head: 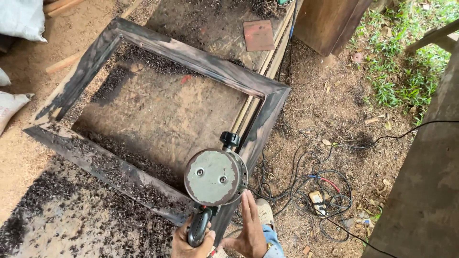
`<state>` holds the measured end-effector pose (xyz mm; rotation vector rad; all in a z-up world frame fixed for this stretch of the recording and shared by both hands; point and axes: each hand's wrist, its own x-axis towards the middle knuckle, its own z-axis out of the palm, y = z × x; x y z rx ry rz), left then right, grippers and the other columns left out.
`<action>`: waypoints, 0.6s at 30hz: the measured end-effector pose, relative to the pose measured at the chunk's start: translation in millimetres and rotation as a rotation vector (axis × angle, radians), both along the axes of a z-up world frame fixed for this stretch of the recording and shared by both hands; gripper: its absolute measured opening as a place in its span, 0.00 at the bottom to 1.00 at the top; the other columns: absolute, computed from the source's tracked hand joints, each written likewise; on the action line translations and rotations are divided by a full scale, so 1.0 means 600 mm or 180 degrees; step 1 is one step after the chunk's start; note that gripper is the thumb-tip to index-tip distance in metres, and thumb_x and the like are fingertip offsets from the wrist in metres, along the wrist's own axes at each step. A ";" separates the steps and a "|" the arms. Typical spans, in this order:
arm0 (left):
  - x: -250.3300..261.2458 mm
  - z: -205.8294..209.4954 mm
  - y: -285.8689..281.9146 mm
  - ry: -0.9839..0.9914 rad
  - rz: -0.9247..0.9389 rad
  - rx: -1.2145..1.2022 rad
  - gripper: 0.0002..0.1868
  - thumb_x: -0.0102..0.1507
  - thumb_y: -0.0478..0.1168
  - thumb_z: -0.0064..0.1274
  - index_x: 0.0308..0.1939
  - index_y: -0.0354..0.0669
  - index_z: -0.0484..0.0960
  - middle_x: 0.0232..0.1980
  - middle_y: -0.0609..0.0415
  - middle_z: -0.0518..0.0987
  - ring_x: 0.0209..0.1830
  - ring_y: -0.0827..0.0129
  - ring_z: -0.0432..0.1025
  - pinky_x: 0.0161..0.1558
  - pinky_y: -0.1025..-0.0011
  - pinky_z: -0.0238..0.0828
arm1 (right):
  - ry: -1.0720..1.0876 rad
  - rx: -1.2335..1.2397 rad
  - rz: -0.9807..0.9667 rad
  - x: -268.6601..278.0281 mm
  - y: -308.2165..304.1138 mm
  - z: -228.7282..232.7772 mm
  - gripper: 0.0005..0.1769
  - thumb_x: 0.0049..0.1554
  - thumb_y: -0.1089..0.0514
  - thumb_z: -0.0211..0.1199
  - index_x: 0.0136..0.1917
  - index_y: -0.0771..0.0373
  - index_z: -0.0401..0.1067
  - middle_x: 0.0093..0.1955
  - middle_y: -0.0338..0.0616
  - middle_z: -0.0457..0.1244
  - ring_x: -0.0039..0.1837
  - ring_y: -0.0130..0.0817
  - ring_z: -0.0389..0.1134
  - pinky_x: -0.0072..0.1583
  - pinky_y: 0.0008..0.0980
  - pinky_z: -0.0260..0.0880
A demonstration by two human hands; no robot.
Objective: Using a power router and sanding tools to finish the edges of a wooden frame.
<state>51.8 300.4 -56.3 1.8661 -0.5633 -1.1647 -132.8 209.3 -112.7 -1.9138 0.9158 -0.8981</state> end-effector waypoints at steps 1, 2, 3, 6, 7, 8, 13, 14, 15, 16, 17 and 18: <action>0.001 -0.007 0.007 0.0034 0.0070 0.0032 0.12 0.50 0.28 0.63 0.38 0.31 0.86 0.26 0.47 0.83 0.26 0.70 0.80 0.35 0.69 0.81 | -0.0106 -0.0016 0.0128 -0.003 -0.002 0.004 0.89 0.28 0.22 0.75 0.82 0.74 0.35 0.84 0.73 0.36 0.85 0.64 0.38 0.79 0.59 0.43; 0.001 -0.009 0.010 0.0032 0.0067 0.0029 0.12 0.50 0.28 0.63 0.38 0.31 0.86 0.26 0.47 0.83 0.26 0.70 0.80 0.35 0.69 0.81 | -0.0109 -0.0019 0.0125 -0.001 0.001 0.014 0.89 0.28 0.22 0.75 0.82 0.74 0.35 0.84 0.73 0.36 0.85 0.64 0.38 0.79 0.59 0.43; 0.001 -0.012 0.013 0.0113 0.0146 -0.0011 0.14 0.49 0.27 0.62 0.40 0.31 0.86 0.28 0.47 0.84 0.28 0.69 0.82 0.35 0.69 0.82 | 0.0030 0.0128 0.0099 0.000 0.004 0.024 0.89 0.26 0.23 0.77 0.81 0.74 0.35 0.83 0.72 0.37 0.84 0.64 0.38 0.78 0.59 0.43; -0.002 -0.004 0.016 0.0313 0.0298 0.0014 0.16 0.49 0.27 0.60 0.42 0.31 0.86 0.31 0.48 0.84 0.30 0.68 0.83 0.35 0.67 0.83 | 0.0090 0.0200 0.0013 0.007 0.012 0.038 0.90 0.25 0.24 0.79 0.80 0.74 0.36 0.82 0.70 0.38 0.83 0.64 0.40 0.77 0.58 0.45; -0.004 0.001 0.016 0.0431 0.0369 0.0074 0.17 0.49 0.26 0.60 0.43 0.31 0.85 0.32 0.48 0.84 0.30 0.67 0.82 0.34 0.66 0.82 | 0.0011 0.0121 -0.0050 0.010 0.014 0.040 0.90 0.25 0.23 0.79 0.81 0.73 0.37 0.82 0.69 0.40 0.83 0.63 0.42 0.77 0.57 0.47; -0.002 -0.010 0.025 0.0433 0.0372 0.0087 0.17 0.49 0.26 0.60 0.43 0.31 0.85 0.32 0.48 0.84 0.30 0.67 0.82 0.34 0.66 0.82 | 0.0014 0.0135 -0.0047 0.009 0.012 0.042 0.90 0.25 0.23 0.79 0.81 0.73 0.37 0.82 0.69 0.40 0.83 0.63 0.42 0.77 0.57 0.47; 0.003 -0.027 0.060 0.0026 0.0178 -0.0332 0.16 0.49 0.27 0.63 0.42 0.34 0.85 0.32 0.49 0.86 0.33 0.70 0.84 0.38 0.70 0.86 | -0.0062 -0.0244 -0.0024 0.009 0.000 0.062 0.83 0.33 0.27 0.81 0.82 0.70 0.38 0.82 0.71 0.39 0.83 0.66 0.41 0.77 0.54 0.47; -0.007 -0.001 0.054 0.0027 0.0227 -0.0255 0.16 0.49 0.27 0.63 0.42 0.34 0.85 0.32 0.49 0.86 0.33 0.70 0.84 0.38 0.70 0.86 | -0.0058 -0.0167 0.0023 0.009 -0.005 0.053 0.83 0.33 0.27 0.81 0.82 0.70 0.38 0.82 0.71 0.39 0.83 0.66 0.41 0.77 0.54 0.47; -0.015 0.021 0.046 -0.0077 0.0263 -0.0406 0.14 0.50 0.27 0.64 0.40 0.35 0.84 0.32 0.51 0.85 0.31 0.73 0.81 0.34 0.71 0.82 | -0.0089 -0.0283 0.0004 0.010 -0.010 0.041 0.81 0.34 0.29 0.79 0.82 0.69 0.38 0.83 0.70 0.39 0.84 0.64 0.42 0.78 0.54 0.47; -0.026 0.049 0.049 -0.0172 0.0294 -0.0494 0.13 0.50 0.28 0.65 0.38 0.36 0.83 0.32 0.53 0.84 0.29 0.75 0.79 0.29 0.71 0.77 | -0.0105 -0.0337 -0.0020 0.007 0.000 0.031 0.80 0.34 0.31 0.78 0.83 0.68 0.38 0.84 0.68 0.40 0.85 0.63 0.42 0.79 0.53 0.47; -0.031 0.056 0.072 -0.0162 0.0337 -0.0353 0.13 0.50 0.28 0.65 0.38 0.36 0.83 0.32 0.53 0.84 0.29 0.75 0.79 0.29 0.71 0.77 | -0.0086 -0.0198 0.0025 0.001 0.010 0.040 0.80 0.34 0.31 0.78 0.83 0.68 0.38 0.84 0.68 0.40 0.85 0.63 0.42 0.79 0.53 0.47; -0.028 0.057 0.081 -0.0131 0.0220 -0.0411 0.10 0.52 0.28 0.65 0.36 0.36 0.83 0.29 0.54 0.82 0.27 0.76 0.76 0.29 0.72 0.75 | -0.0065 -0.0255 0.0043 0.002 0.005 0.043 0.79 0.36 0.30 0.78 0.83 0.68 0.38 0.84 0.68 0.39 0.85 0.63 0.42 0.80 0.53 0.48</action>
